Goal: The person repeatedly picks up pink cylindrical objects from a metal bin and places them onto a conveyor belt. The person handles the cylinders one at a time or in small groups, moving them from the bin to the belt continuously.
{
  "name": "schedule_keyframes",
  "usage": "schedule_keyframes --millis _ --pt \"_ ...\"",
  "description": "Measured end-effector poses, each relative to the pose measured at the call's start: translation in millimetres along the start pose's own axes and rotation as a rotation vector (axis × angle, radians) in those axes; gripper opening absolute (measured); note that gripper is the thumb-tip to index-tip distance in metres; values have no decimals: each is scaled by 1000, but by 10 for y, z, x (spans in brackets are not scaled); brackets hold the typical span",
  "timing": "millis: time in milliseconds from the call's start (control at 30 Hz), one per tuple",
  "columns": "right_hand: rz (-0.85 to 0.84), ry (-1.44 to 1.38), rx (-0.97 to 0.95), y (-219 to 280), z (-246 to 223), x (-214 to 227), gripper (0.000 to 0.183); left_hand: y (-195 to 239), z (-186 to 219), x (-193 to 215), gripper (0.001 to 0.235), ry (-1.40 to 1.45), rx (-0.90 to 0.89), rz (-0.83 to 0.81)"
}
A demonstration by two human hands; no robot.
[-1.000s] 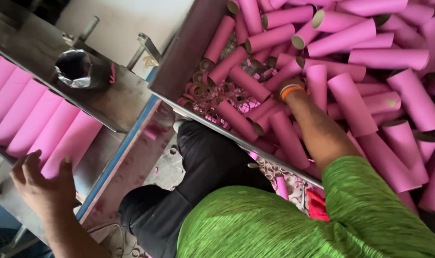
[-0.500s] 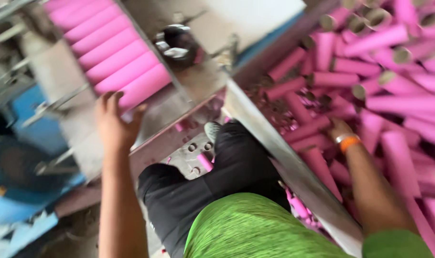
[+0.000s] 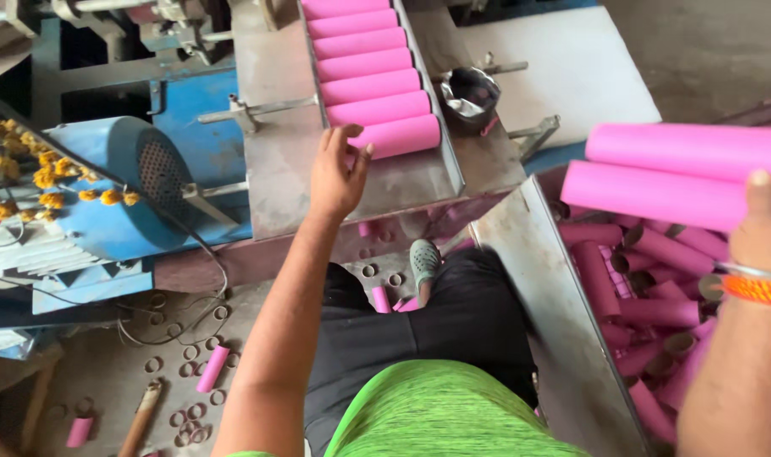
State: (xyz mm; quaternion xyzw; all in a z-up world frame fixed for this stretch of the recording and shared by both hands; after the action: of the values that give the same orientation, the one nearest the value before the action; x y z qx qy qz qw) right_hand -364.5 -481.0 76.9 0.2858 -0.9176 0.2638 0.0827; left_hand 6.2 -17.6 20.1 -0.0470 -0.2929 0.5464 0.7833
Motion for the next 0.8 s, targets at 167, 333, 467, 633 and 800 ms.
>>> schedule_keyframes --millis 167,333,467,633,800 --pt "-134 -461 29 -175 -467 -1256 42 210 -162 69 34 104 -93 20" --pt "-271 -367 -21 -61 -658 -2142 45 531 -232 200 62 -190 -256 -83" --pt "-334 -378 -31 -90 -621 -2609 43 688 -237 364 79 -236 -199 -204" --pt "-281 -61 253 -84 -662 -3454 31 428 19 320 79 -427 -299 -104" --pt "-482 529 422 31 -813 -3740 14 134 178 29 59 -750 -207 -267"
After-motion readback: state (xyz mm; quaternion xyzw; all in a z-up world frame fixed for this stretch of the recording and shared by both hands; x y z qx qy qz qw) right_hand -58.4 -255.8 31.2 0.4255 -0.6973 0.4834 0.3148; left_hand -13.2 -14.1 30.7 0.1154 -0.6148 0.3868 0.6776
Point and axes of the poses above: each hand's wrist, its own y-axis away from the middle knuckle, its own x-axis out of the back of the hand, z = x × y, the point moved 3 cm from there along -y, towards the middle knuckle
